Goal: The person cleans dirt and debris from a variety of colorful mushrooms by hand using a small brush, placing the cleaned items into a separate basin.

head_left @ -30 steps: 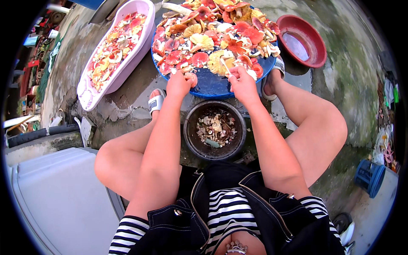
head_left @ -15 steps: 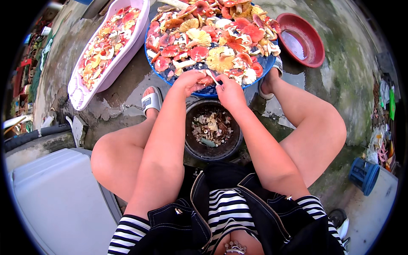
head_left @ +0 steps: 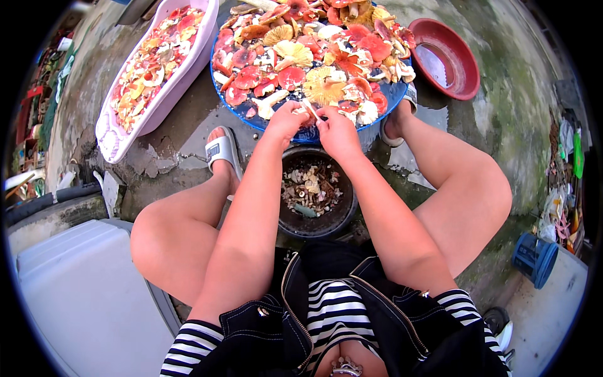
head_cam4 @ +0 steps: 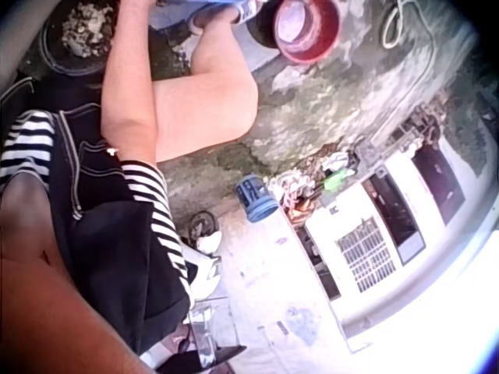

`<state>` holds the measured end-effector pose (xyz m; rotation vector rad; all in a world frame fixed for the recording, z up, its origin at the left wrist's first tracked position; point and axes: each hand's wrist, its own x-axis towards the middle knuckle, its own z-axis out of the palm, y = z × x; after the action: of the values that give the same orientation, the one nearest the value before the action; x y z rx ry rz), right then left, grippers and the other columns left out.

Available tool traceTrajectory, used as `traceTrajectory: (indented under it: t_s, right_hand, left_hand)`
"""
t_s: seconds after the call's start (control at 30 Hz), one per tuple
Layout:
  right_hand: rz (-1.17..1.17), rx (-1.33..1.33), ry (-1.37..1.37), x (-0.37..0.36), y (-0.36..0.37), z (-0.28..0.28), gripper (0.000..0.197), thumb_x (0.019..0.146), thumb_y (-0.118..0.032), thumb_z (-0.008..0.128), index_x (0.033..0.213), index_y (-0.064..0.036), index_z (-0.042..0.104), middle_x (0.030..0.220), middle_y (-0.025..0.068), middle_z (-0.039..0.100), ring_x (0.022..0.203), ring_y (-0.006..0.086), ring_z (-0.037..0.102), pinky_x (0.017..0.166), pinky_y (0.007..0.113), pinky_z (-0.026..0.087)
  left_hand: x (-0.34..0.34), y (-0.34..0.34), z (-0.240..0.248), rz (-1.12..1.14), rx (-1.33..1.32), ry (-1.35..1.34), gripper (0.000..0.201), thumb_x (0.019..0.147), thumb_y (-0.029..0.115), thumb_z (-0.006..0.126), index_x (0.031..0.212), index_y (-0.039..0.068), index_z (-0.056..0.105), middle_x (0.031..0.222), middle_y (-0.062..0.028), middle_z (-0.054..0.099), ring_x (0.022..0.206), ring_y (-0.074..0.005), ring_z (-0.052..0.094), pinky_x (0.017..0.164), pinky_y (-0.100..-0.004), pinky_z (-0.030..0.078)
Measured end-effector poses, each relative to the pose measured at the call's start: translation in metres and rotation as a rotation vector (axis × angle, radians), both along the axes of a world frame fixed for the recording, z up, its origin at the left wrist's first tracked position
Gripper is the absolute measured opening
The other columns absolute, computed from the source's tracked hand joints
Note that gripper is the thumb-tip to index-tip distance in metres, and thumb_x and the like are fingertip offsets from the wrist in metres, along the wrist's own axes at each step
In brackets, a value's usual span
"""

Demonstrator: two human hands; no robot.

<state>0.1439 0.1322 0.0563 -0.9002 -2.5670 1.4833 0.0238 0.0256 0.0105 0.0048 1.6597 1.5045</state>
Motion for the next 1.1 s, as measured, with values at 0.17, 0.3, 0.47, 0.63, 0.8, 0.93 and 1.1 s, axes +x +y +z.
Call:
traceTrajectory:
  t_s: [0.17,0.3,0.47,0.63,0.8,0.93,1.1]
  right_hand:
    - [-0.031,-0.082,0.000,-0.002,0.002,-0.009,0.019,0.089,-0.011,0.063,0.108,-0.0063,0.062,0.090,0.0211,0.069,0.087,0.0401,0.067,0.077,0.046,0.052]
    - [-0.030,-0.128,-0.007,0.000,0.005,-0.005,0.020,0.089,-0.013,0.065,0.108,-0.0072,0.061,0.086,0.0200,0.069,0.084,0.0383,0.067,0.075,0.044,0.052]
    - [-0.062,0.007,0.008,-0.001,-0.006,-0.006,0.020,0.090,-0.013,0.064,0.108,-0.0070,0.061,0.085,0.0184,0.069,0.080,0.0357,0.068,0.073,0.042,0.052]
    - [-0.057,-0.171,-0.007,0.000,0.003,-0.017,0.020,0.090,-0.012,0.064,0.109,-0.0060,0.062,0.086,0.0192,0.069,0.082,0.0368,0.068,0.075,0.043,0.052]
    - [-0.047,-0.335,-0.024,-0.003,0.006,-0.007,0.020,0.091,-0.011,0.062,0.110,-0.0057,0.062,0.087,0.0191,0.069,0.082,0.0354,0.068,0.076,0.042,0.052]
    - [-0.008,0.116,-0.065,0.004,0.008,-0.004,0.020,0.092,-0.014,0.061,0.110,-0.0050,0.061,0.091,0.0195,0.070,0.087,0.0374,0.067,0.077,0.045,0.052]
    - [0.075,-0.096,-0.147,0.002,0.000,-0.007,0.020,0.091,-0.014,0.061,0.109,-0.0064,0.061,0.093,0.0211,0.069,0.091,0.0393,0.066,0.080,0.047,0.051]
  left_hand:
    - [0.004,-0.002,-0.001,0.009,-0.056,0.077,0.023,0.087,0.006,0.067,0.109,0.001,0.061,0.093,-0.0094,0.069,0.081,-0.0147,0.067,0.073,-0.0293,0.053]
    - [0.005,-0.002,0.005,0.006,-0.107,0.168,0.019,0.087,0.007,0.068,0.103,0.001,0.061,0.091,-0.0089,0.069,0.078,-0.0142,0.066,0.070,-0.0291,0.053]
    - [0.002,-0.005,0.005,0.009,-0.091,0.169,0.018,0.087,0.006,0.069,0.103,0.000,0.060,0.090,-0.0093,0.069,0.078,-0.0142,0.066,0.069,-0.0289,0.053]
    - [0.004,-0.003,0.001,0.060,-0.022,0.212,0.017,0.086,0.004,0.069,0.100,0.000,0.060,0.091,-0.0097,0.069,0.080,-0.0141,0.066,0.070,-0.0287,0.053]
    - [-0.004,-0.007,-0.012,-0.009,-0.118,0.249,0.019,0.090,0.005,0.065,0.107,0.000,0.058,0.096,-0.0098,0.069,0.084,-0.0162,0.067,0.074,-0.0294,0.054]
    - [-0.005,-0.004,-0.001,0.083,-0.140,0.081,0.021,0.097,0.009,0.056,0.116,-0.001,0.056,0.104,-0.0120,0.067,0.091,-0.0208,0.067,0.080,-0.0362,0.056]
    - [-0.018,-0.007,0.022,0.310,0.082,-0.404,0.030,0.093,0.001,0.039,0.120,-0.007,0.050,0.116,-0.0198,0.061,0.105,-0.0350,0.064,0.094,-0.0494,0.054]
